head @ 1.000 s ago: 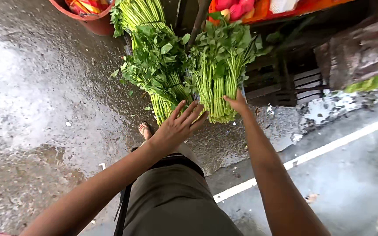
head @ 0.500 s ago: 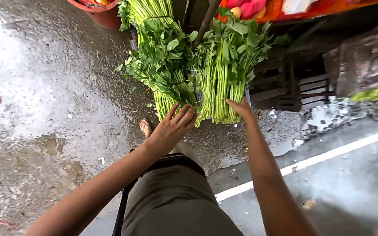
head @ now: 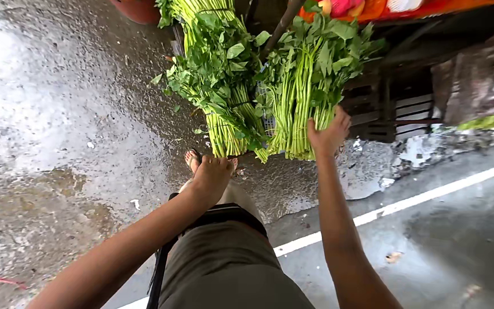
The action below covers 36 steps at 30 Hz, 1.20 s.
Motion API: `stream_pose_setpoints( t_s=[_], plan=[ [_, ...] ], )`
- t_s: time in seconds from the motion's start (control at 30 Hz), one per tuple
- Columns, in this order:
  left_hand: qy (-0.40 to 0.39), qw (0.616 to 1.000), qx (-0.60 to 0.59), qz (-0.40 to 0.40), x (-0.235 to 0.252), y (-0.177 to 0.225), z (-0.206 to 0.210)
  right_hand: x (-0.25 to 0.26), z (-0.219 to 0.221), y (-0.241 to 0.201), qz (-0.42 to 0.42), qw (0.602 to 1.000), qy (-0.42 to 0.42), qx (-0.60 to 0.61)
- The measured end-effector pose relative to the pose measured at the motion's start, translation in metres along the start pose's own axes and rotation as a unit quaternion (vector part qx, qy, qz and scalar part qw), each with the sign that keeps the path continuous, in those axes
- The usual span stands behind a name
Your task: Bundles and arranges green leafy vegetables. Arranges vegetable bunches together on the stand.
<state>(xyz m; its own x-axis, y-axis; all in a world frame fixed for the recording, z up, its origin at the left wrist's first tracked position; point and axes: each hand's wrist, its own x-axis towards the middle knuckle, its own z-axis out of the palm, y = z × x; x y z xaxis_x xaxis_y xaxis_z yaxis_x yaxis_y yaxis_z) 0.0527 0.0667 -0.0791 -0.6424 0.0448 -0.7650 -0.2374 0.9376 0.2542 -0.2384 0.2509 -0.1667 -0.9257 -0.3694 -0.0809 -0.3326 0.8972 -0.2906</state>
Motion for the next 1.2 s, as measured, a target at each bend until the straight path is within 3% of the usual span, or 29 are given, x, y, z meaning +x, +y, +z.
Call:
stream_pose_setpoints(
  t_s=[0.03,0.1,0.17,0.2,0.23,0.33,0.43,0.5,0.57,0.63,0.7,0.77,0.9,1.03,1.07,1.13,1.17,1.2],
  plan=[
    [0.001,1.0,0.0,-0.001,0.0,-0.005,0.002,-0.017,0.009,-0.02,-0.063,0.998,-0.014,0.024],
    [-0.004,1.0,-0.003,0.001,-0.002,-0.016,0.009,-0.058,0.052,-0.051,-0.09,0.979,-0.173,0.062],
    [-0.018,1.0,-0.011,0.004,-0.002,-0.03,0.015,-0.086,0.115,-0.069,0.006,0.906,-0.422,0.036],
    [-0.029,0.999,-0.015,0.005,-0.002,-0.038,0.019,-0.095,0.151,-0.067,0.058,0.865,-0.499,-0.004],
    [-0.046,0.999,-0.022,0.003,-0.001,-0.045,0.023,-0.103,0.187,-0.055,0.1,0.848,-0.519,-0.033],
    [-0.1,0.994,-0.026,-0.02,0.011,-0.065,0.038,-0.104,0.274,-0.006,0.194,0.891,-0.387,-0.141],
    [-0.156,0.987,-0.017,-0.036,0.019,-0.073,0.055,-0.082,0.31,0.02,0.228,0.896,-0.354,-0.143],
    [-0.174,0.985,-0.006,-0.018,0.021,-0.074,0.061,-0.071,0.313,0.025,0.203,0.912,-0.338,-0.113],
    [-0.181,0.984,0.007,0.004,0.021,-0.073,0.06,-0.062,0.299,0.013,0.139,0.895,-0.409,-0.108],
    [-0.163,0.986,0.012,0.031,0.02,-0.068,0.058,-0.068,0.262,-0.014,0.134,0.855,-0.499,-0.04],
    [-0.107,0.991,0.021,0.072,0.02,-0.06,0.056,-0.093,0.241,-0.02,0.146,0.866,-0.469,0.091],
    [-0.021,0.993,0.038,0.113,0.021,-0.051,0.052,-0.116,0.209,-0.03,0.154,0.837,-0.462,0.25],
    [0.188,0.966,0.064,0.164,0.021,-0.023,0.029,-0.14,0.082,-0.05,0.202,0.658,-0.548,0.475],
    [0.36,0.895,0.058,0.257,0.016,0.003,-0.01,-0.146,-0.04,-0.04,0.123,0.51,-0.621,0.582],
    [0.396,0.873,0.01,0.285,0.013,0.009,-0.022,-0.151,-0.065,-0.041,0.087,0.503,-0.594,0.622],
    [0.477,0.825,-0.053,0.299,0.0,0.024,-0.049,-0.145,-0.092,-0.04,-0.02,0.547,-0.524,0.653],
    [0.51,0.811,-0.058,0.282,-0.007,0.031,-0.063,-0.137,-0.1,-0.038,-0.034,0.589,-0.463,0.661],
    [0.534,0.805,-0.061,0.251,-0.013,0.037,-0.074,-0.134,-0.106,-0.041,-0.026,0.652,-0.351,0.671]
  ],
)
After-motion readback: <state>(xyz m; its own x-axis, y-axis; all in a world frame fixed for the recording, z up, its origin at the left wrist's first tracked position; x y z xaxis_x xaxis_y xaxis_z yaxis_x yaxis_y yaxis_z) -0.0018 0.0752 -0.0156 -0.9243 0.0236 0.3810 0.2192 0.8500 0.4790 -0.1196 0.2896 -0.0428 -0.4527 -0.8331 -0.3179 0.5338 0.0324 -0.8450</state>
